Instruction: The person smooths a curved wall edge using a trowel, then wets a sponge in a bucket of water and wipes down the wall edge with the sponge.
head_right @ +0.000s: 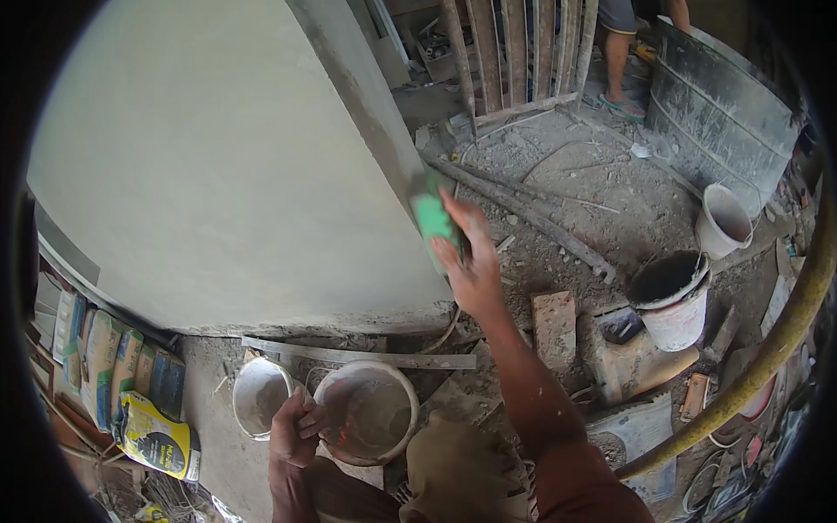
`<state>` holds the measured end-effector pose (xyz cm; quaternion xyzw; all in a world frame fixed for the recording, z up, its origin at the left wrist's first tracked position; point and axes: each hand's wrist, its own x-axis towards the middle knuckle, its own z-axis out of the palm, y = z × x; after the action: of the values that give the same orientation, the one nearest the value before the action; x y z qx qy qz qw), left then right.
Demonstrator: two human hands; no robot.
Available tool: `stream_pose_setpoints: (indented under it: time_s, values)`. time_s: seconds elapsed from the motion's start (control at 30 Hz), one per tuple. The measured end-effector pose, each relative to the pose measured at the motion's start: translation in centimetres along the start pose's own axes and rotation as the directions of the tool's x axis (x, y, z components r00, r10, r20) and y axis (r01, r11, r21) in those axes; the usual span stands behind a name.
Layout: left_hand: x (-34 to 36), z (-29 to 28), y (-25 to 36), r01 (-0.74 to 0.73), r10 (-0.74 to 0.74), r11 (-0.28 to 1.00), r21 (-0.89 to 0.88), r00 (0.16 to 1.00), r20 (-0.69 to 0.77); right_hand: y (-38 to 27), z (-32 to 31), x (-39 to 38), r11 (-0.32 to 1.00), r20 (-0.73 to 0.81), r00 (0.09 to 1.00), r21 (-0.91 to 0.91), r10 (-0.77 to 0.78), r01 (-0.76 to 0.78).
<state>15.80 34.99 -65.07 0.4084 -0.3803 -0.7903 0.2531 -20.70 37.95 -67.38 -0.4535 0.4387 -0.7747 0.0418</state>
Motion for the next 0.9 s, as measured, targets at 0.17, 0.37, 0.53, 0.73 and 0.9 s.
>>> stream_pose_setpoints:
  time_s: [0.17, 0.37, 0.53, 0.73, 0.9]
  values:
    - [-0.6, 1.0, -0.5, -0.014, 0.015, 1.000, 0.027, 0.999, -0.029, 6.5, -4.9, -14.0, 0.971, -0.123, 0.984, -0.183, 0.131, -0.152]
    - [0.0, 1.8, 0.6, -0.005, 0.007, 1.000, -0.028, 0.995, 0.099, -3.2, -1.9, -8.6, 0.965, 0.442, 0.867, -0.215, 0.231, -0.148]
    - [-0.2, 2.1, 1.6, -0.009, 0.010, 1.000, -0.020, 0.997, 0.079, -1.5, 7.3, -7.7, 0.905, 0.893, 0.170, -0.425, 0.416, 0.019]
    - [0.2, 4.4, 0.5, -0.019, 0.032, 0.996, -0.089, 0.989, 0.147, 3.8, 12.3, -17.0, 0.549, 0.851, 0.191, -0.470, 0.489, 0.691]
    - [0.1, 2.5, -0.5, -0.012, 0.031, 0.986, -0.169, 0.993, 0.112, 5.2, 12.3, -18.4, 0.694, 0.848, -0.018, -0.421, 0.530, 0.585]
